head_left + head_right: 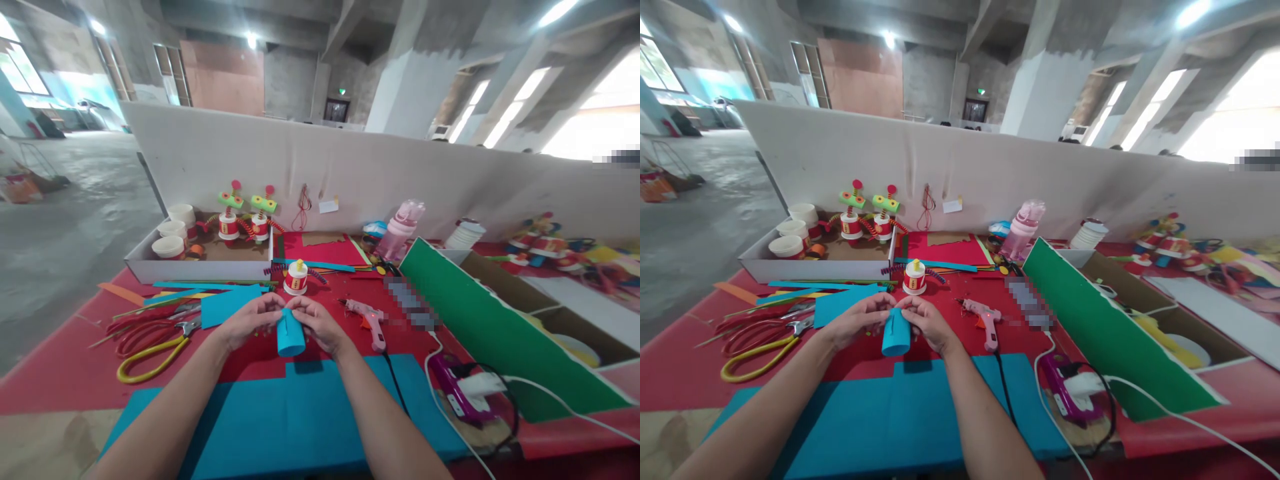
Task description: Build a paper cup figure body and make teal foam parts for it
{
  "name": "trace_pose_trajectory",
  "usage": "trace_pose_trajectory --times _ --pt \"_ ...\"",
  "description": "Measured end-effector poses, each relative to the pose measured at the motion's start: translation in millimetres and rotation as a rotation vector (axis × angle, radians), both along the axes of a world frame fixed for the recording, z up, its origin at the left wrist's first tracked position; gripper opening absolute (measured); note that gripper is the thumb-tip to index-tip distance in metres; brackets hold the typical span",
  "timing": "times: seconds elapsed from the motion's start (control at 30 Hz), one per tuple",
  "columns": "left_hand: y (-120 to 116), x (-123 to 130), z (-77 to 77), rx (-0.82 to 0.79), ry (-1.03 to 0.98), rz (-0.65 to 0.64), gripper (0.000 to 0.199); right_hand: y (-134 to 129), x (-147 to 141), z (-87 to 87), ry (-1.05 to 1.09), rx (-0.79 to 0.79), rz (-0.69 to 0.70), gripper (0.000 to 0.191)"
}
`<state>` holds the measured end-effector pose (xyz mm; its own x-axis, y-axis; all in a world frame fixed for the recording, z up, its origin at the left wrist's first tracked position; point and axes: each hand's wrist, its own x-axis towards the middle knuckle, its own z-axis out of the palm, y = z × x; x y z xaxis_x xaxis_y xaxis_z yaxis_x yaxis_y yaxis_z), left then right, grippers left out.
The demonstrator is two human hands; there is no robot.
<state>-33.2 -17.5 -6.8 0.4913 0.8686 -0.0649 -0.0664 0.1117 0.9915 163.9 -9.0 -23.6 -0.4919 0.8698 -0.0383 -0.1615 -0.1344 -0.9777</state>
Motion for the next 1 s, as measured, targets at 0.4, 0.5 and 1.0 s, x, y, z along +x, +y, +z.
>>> trace_pose_trajectory --times 0.4,0.5,1.0 --pt "-3.5 22.8 -11.0 0.010 -0.221 0.181 0.029 -72.0 11.6 -1.3 -0.038 0.143 -0.771 0.036" --pt "-6.3 27.9 -10.9 0.021 -0.180 0.200 0.032 -81.8 10.0 -5.7 -0.199 0.266 -0.764 0.036" --pt "-17.6 34.7 -2.8 0.950 0.399 0.394 0.016 -68.0 3.7 -15.9 -0.092 0.145 -0.685 0.041"
